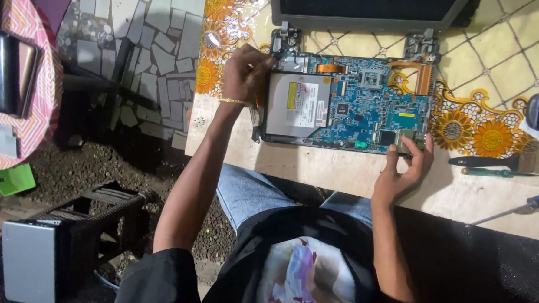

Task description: The person disassembles a laptop by removing the bottom cover, then the keyboard, and finally the motherboard. They use a screwdriver to remove screws from the motherboard and disconnect cables.

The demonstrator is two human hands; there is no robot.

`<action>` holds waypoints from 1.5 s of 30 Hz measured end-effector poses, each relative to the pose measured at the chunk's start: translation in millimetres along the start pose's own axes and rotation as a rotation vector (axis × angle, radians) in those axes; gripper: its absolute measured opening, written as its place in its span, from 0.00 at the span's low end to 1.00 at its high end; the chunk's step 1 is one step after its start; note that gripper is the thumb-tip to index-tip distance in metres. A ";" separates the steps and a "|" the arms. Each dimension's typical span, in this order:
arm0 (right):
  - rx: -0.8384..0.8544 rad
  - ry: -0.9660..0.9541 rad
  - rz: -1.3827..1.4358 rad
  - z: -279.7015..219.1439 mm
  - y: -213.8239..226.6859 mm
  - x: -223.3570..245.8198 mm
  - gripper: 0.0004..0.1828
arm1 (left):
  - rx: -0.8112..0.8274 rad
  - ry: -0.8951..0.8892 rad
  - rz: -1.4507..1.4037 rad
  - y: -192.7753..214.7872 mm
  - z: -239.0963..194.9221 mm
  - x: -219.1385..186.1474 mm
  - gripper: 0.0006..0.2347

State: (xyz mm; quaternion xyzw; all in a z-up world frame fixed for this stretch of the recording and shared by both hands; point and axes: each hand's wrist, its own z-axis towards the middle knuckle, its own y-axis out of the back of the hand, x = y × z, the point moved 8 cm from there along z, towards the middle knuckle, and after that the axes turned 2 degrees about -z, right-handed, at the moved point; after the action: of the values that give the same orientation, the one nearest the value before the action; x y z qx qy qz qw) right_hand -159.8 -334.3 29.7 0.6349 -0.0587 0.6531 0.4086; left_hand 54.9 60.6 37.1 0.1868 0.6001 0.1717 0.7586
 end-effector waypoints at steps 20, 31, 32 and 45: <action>-0.005 0.049 -0.012 -0.8 0.7 10.7 0.12 | 0.029 0.091 -0.150 -20.7 -1.3 36.7 0.14; -0.013 0.042 -0.023 -0.2 1.2 9.7 0.14 | -0.017 0.205 -0.184 -22.8 -3.5 30.9 0.11; -0.015 0.043 -0.023 0.2 0.7 9.4 0.14 | -0.016 0.204 -0.185 -22.1 -3.4 29.9 0.11; -0.001 0.032 -0.026 -1.1 1.6 9.5 0.12 | -0.204 0.020 -0.026 -3.2 -7.9 6.6 0.10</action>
State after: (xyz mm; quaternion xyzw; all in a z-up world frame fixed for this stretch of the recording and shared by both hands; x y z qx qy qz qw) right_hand -160.3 -330.4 38.7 0.6250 -0.0443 0.6578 0.4181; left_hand 48.8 61.6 28.3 0.0989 0.5895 0.2238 0.7698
